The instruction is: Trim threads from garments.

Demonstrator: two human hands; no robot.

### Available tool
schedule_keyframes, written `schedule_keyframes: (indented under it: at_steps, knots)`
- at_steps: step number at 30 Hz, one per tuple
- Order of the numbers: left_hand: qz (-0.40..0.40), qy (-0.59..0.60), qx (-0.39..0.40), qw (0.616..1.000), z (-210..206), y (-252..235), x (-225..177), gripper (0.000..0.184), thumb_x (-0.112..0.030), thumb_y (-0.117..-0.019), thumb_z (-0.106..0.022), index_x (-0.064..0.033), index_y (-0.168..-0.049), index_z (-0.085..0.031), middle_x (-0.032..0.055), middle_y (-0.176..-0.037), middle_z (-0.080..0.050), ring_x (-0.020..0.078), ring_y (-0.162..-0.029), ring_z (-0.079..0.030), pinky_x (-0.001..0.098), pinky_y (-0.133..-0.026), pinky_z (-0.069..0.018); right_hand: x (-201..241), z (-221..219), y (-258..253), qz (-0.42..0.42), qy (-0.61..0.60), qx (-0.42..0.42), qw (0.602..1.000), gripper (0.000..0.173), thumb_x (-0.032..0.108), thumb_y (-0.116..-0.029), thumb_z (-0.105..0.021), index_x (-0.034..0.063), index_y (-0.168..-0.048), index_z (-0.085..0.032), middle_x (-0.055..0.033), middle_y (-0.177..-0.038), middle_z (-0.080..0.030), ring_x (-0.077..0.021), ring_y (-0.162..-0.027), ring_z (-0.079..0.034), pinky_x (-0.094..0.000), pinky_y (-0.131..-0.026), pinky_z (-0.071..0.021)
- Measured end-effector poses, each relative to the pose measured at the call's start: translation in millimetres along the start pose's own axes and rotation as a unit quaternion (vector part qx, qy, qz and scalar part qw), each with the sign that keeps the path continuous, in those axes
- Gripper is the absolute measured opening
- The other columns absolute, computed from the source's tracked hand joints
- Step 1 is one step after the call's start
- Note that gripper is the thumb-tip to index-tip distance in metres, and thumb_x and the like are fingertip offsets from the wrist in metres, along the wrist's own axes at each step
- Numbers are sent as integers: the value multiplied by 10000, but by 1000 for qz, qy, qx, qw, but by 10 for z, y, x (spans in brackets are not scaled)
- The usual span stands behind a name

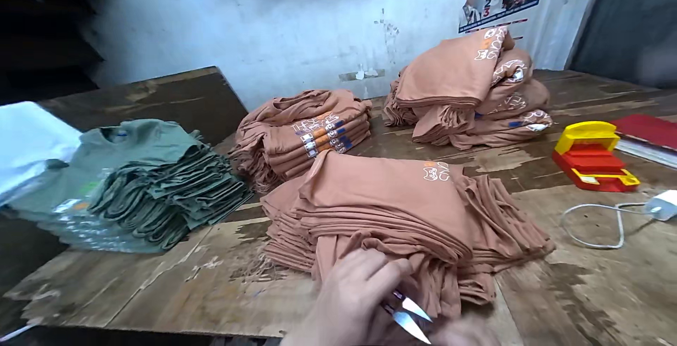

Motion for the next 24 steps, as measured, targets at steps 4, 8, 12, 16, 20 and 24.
schedule_keyframes:
  at_steps: [4, 8, 12, 16, 20, 24]
  knots:
    - [21, -77, -7, 997, 360, -34, 304, 141, -194, -939, -572, -230, -935, -708, -14, -768, -571, 136, -716, -585, 335, -621, -506, 89, -133, -317, -5, 94, 94, 991, 276, 264, -895, -779, 212, -1166, -770, -142, -1161, -694, -274, -1096, -660, -406, -923, -570]
    - [85, -137, 12, 987, 425, 70, 448, 170, -357, -801, -652, -276, -892, -771, -84, -727, -640, 76, -678, -624, 337, -582, -529, 86, 377, -471, -57, 70, 192, 977, 127, 195, -955, -718, 118, -919, -812, -76, -857, -719, -205, -819, -696, -361, -743, -586]
    - [219, -146, -4, 965, 285, 92, 237, 295, -538, -860, -687, -268, -897, -798, -111, -738, -681, 41, -647, -636, 314, -561, -553, 254, 483, -577, -39, 90, 213, 972, 266, 388, -920, -766, 122, -911, -787, -106, -979, -740, -252, -939, -697, -425, -839, -575]
    - [215, -157, -61, 962, -1, -29, 34, 149, -127, -804, -677, -144, -944, -722, -33, -868, -701, 133, -806, -684, 365, -721, -588, 44, -103, -458, 42, 143, 86, 985, 145, 303, -928, -730, 252, -1041, -804, -66, -1052, -726, -220, -963, -661, -396, -841, -526]
    - [195, 41, -6, 980, -96, 135, -34, 342, -271, -884, -741, -115, -1184, -692, 36, -1107, -691, 164, -1067, -653, 382, -945, -559, -109, 127, -276, 8, 22, 7, 1000, 39, 248, -906, -795, 257, -937, -817, -12, -870, -640, -131, -919, -592, -353, -928, -455]
    - [180, 61, 9, 982, 46, 227, -192, 280, -313, -978, -695, -209, -1233, -745, -3, -1094, -699, 123, -1038, -650, 329, -916, -551, -214, 481, -267, 35, 77, 0, 996, 41, 299, -900, -807, 277, -934, -799, 2, -848, -593, -146, -981, -546, -373, -977, -360]
Point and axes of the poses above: each hand's wrist, its own y-axis away from the middle knuckle, its own z-axis out of the back of the hand, x = y × z, the point moved 2 cm from there along -y, towards the middle knuckle
